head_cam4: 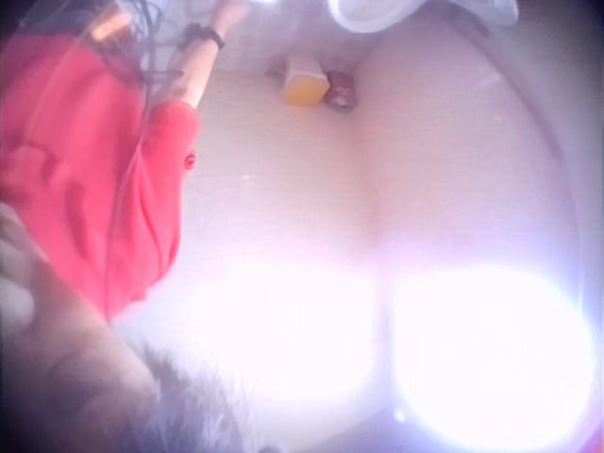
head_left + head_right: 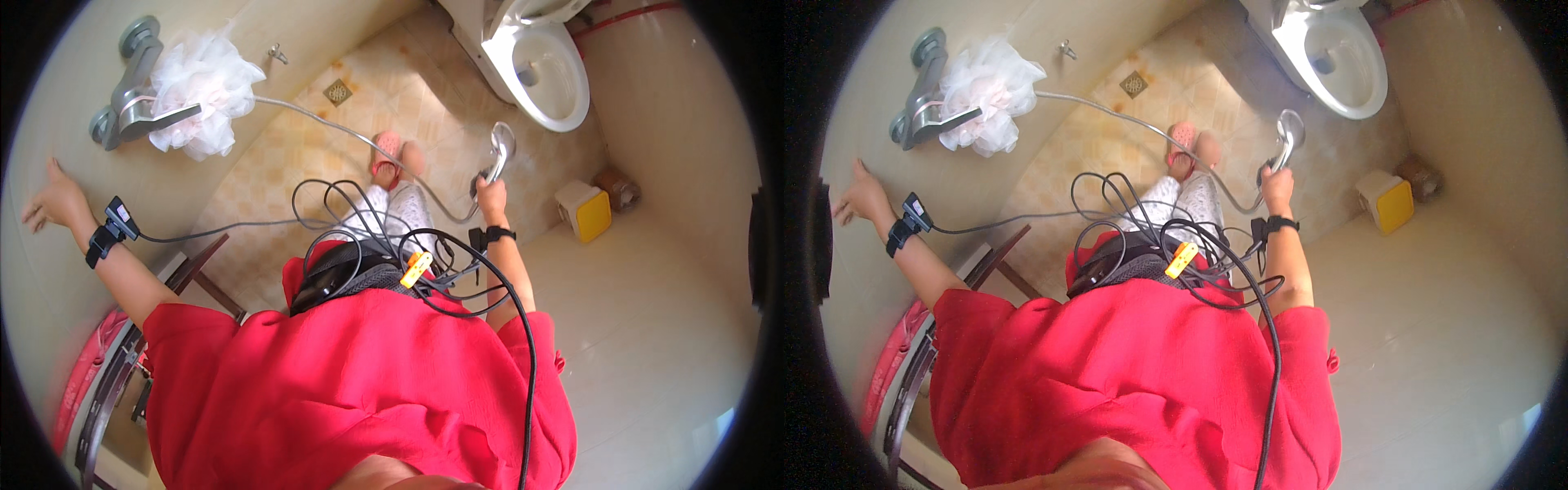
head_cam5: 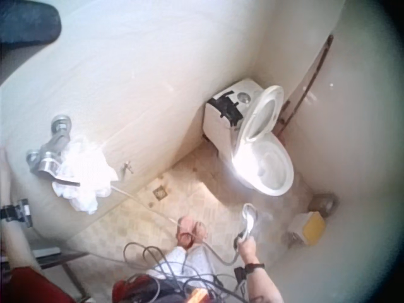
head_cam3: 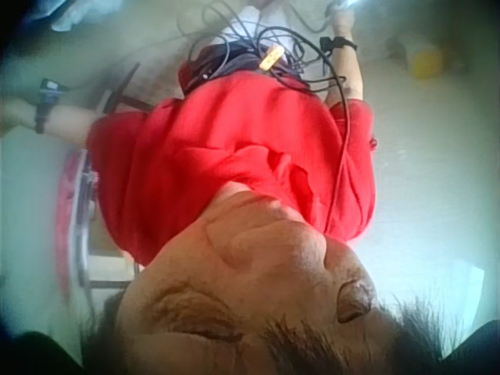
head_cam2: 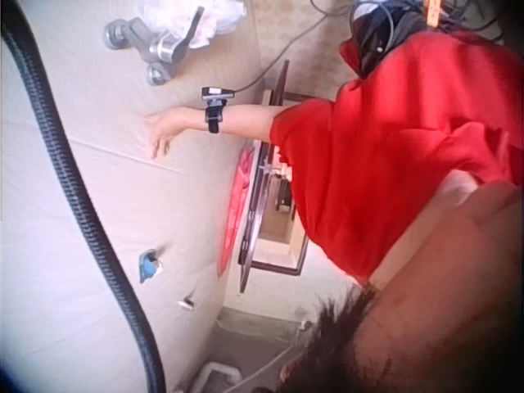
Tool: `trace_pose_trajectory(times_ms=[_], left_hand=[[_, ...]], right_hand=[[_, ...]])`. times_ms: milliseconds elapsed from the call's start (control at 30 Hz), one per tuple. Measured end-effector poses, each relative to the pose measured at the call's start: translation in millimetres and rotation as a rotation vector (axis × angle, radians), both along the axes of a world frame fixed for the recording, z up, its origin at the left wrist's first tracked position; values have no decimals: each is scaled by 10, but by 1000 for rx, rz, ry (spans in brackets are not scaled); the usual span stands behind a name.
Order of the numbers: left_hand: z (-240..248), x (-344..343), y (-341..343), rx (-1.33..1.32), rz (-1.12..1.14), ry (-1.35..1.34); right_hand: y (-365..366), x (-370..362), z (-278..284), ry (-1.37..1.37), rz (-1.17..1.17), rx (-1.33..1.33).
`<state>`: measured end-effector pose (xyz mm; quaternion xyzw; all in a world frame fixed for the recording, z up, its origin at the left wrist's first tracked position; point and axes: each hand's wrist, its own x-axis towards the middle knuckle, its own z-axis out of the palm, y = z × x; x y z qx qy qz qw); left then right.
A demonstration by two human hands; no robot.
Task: The person scrubs the base and sides of a toilet with a steel wool pad and then rinses the area using a shower head.
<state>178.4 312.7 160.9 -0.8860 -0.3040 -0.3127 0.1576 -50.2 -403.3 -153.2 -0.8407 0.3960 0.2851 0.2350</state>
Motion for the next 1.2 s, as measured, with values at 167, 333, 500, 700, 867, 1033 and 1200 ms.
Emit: trace_pose_trajectory(times_ms=[167, 333, 500, 700, 867, 1033, 1200], left_hand=[[4, 36, 237, 57, 60, 60], [-34, 68, 145, 15, 35, 54], [-67, 57, 261, 59, 110, 112], [13, 84, 159, 47, 104, 130], [70, 129, 132, 20, 46, 60], [55, 153, 98, 33, 60, 91], [44, 25, 125, 71, 92, 112]], right_hand=[[-135, 70, -315, -63, 32, -64], [-229, 104, -339, -81, 20, -72], [-361, 87, -379, -102, -10, -80], [-483, 22, -439, -96, 0, -119], [-556, 148, -535, -102, -39, -83], [-541, 215, -589, -96, -55, -82], [-503, 360, -534, -115, -11, -60]])
